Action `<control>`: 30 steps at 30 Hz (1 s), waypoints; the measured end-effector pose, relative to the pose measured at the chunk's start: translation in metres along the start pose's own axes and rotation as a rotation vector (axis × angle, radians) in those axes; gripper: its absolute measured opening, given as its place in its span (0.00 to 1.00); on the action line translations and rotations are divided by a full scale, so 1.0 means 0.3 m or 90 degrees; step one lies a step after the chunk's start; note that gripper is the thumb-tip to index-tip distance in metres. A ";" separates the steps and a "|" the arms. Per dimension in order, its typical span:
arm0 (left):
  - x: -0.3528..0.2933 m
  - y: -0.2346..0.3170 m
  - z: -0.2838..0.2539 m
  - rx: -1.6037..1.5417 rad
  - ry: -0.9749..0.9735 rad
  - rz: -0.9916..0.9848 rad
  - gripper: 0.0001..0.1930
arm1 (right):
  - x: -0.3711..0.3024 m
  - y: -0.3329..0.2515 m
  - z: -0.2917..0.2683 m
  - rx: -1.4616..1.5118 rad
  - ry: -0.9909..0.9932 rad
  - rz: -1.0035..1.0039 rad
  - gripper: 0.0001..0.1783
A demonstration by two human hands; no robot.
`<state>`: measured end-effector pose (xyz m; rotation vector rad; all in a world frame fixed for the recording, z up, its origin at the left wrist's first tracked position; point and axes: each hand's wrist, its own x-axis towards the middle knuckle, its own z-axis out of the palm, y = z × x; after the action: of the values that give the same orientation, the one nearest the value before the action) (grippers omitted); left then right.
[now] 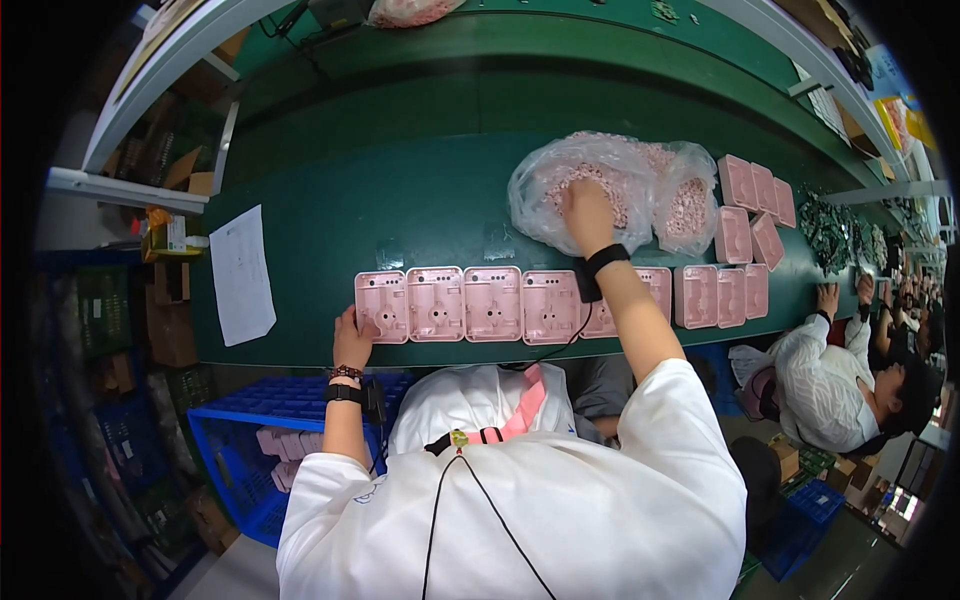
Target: The person takes pink plastic housings from a blue crate and places them on the table. They then pick up small pink components from a bag and press them into the housings by hand before moving the assembled units to the side.
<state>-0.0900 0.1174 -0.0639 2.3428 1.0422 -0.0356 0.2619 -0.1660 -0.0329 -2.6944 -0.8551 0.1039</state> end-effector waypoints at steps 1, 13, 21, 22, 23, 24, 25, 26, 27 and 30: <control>-0.006 -0.006 0.000 -0.022 0.005 -0.009 0.24 | 0.026 0.033 -0.001 -0.044 0.081 -0.007 0.13; -0.085 0.153 -0.182 -0.122 0.165 0.010 0.19 | 0.151 0.131 0.077 -0.123 -0.103 -0.041 0.14; -0.080 0.245 -0.232 -0.217 0.131 0.127 0.17 | 0.140 0.153 0.072 -0.046 -0.010 0.060 0.15; -0.079 0.262 -0.234 -0.227 0.120 0.144 0.16 | 0.138 0.175 0.079 -0.033 0.001 0.048 0.14; -0.084 0.272 -0.239 -0.229 0.126 0.146 0.16 | 0.140 0.166 0.077 -0.033 0.006 0.044 0.14; -0.090 0.283 -0.243 -0.232 0.110 0.150 0.16 | 0.136 0.158 0.076 -0.023 0.018 0.065 0.14; -0.096 0.291 -0.246 -0.235 0.094 0.154 0.16 | 0.131 0.152 0.075 -0.013 0.030 0.086 0.14; -0.101 0.296 -0.248 -0.237 0.077 0.158 0.16 | 0.127 0.147 0.073 -0.002 0.041 0.107 0.14; -0.103 0.295 -0.247 -0.238 0.081 0.161 0.16 | 0.126 0.144 0.071 -0.002 0.045 0.105 0.14; -0.114 0.287 -0.238 -0.250 0.062 0.170 0.14 | 0.116 0.113 0.047 0.000 0.091 0.123 0.15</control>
<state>-0.0685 0.0846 0.0462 2.1130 0.6962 0.3563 0.3068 -0.1685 -0.0560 -2.7394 -0.5513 -0.0446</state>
